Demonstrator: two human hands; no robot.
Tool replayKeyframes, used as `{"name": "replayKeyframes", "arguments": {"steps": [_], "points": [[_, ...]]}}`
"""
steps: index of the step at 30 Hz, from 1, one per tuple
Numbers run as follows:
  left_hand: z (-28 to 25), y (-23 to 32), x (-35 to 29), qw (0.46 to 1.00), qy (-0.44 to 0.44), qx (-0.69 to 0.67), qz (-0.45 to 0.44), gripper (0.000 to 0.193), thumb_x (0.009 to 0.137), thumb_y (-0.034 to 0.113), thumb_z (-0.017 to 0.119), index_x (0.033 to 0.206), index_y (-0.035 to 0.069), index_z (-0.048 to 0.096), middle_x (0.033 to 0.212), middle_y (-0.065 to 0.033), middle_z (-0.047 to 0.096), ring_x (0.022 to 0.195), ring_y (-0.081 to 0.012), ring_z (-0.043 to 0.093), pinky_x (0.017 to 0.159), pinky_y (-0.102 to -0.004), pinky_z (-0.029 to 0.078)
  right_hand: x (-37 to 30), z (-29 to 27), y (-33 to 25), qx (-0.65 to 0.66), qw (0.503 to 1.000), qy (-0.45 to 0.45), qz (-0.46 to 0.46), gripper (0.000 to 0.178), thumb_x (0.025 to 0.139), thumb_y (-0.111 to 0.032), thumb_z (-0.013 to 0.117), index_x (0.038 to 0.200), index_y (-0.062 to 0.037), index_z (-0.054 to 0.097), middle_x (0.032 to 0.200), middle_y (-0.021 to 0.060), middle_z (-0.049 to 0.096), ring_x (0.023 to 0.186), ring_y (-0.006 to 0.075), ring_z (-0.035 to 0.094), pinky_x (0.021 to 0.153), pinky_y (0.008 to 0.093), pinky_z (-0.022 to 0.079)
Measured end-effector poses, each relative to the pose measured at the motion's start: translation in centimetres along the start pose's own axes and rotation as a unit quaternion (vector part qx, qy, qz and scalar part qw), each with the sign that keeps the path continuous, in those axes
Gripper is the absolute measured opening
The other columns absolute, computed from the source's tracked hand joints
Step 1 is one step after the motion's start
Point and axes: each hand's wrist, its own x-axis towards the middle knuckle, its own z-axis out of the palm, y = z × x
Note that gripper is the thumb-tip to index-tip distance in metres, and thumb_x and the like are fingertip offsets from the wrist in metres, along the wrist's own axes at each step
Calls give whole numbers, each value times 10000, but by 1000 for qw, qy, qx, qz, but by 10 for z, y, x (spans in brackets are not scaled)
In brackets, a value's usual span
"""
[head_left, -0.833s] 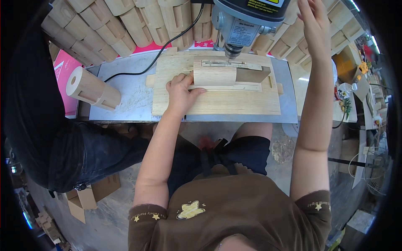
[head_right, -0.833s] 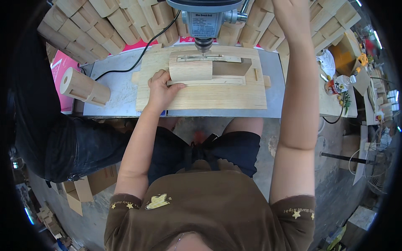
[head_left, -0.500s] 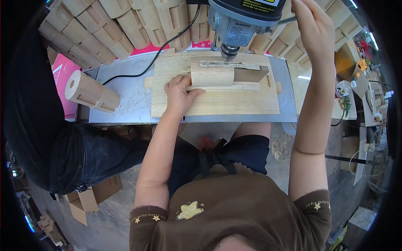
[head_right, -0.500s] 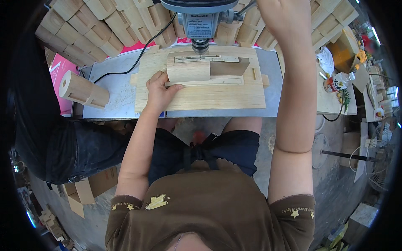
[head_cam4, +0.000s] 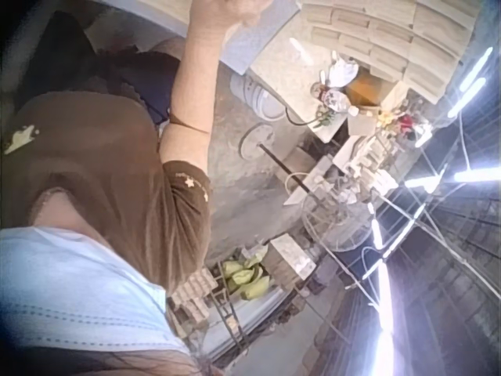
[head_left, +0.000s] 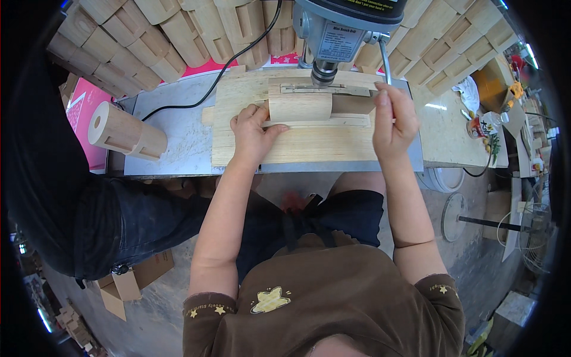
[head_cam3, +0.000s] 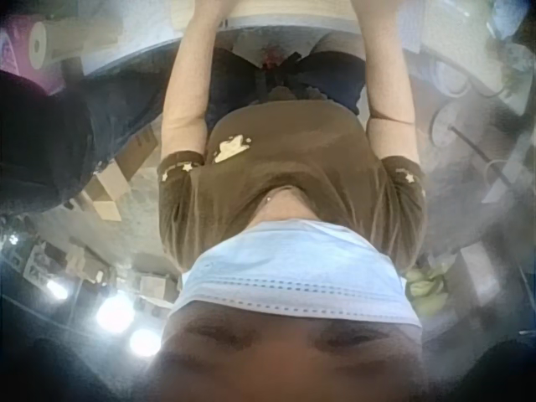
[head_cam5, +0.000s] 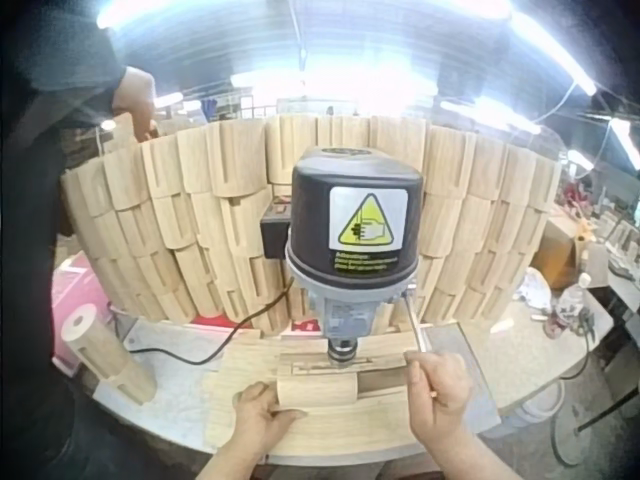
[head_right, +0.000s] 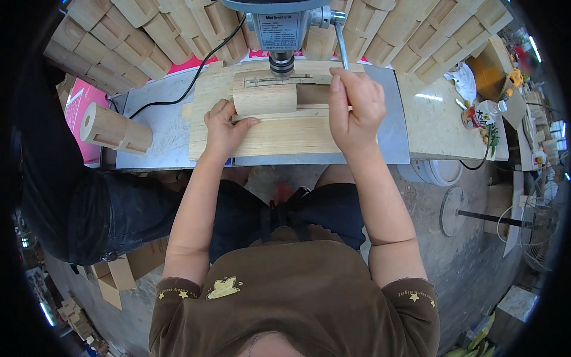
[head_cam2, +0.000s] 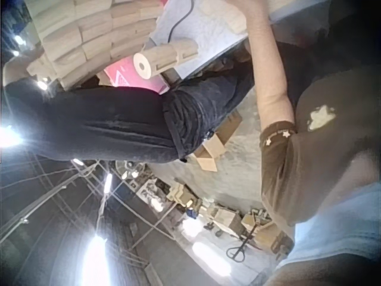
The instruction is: Drilling holes into wooden cylindrical components using a stationary drill press.
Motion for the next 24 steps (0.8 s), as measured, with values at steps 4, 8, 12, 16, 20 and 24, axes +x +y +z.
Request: {"name": "replayKeyframes", "arguments": {"steps": [4,8,12,16,20,24], "points": [[-1,-2,0,1000,6,-4,4,513,600,250,785,1076,124,641,753,-3,535,813,-182,512,821,-368,287,-11,18,14,11,999,17,-28,113,790,-31,595,894,-43,634,631,32,526,580,186,495,623,298,366],[-1,-4,-2,1000,10,3,6,515,598,248,787,1077,128,641,755,-7,539,812,-182,514,819,-365,286,-7,15,11,17,999,4,-46,97,780,-35,603,874,-35,630,633,50,526,580,196,493,601,310,362],[1,1,-3,1000,14,6,-9,516,596,257,787,1075,133,642,762,-16,549,816,-186,519,821,-371,282,29,-14,-8,-2,998,6,-68,60,818,-45,580,812,-5,624,613,68,510,561,163,477,538,302,366],[6,10,-3,999,21,27,-12,521,604,299,780,1079,135,640,786,-20,561,839,-201,526,821,-388,282,112,-23,-22,-47,999,3,27,228,885,-189,537,815,14,613,589,49,490,582,96,454,559,240,374],[22,25,1,999,25,36,-6,537,617,351,766,1090,135,634,828,-21,577,897,-218,524,836,-400,279,183,14,6,-112,990,-61,68,339,833,-275,473,786,32,608,728,229,596,715,332,596,641,385,451],[22,30,4,1000,4,23,-4,534,619,350,765,1087,127,636,831,-30,576,901,-217,521,839,-393,276,188,11,19,-140,987,-68,33,361,826,-299,466,797,29,615,754,236,605,749,329,607,651,392,454]]}}
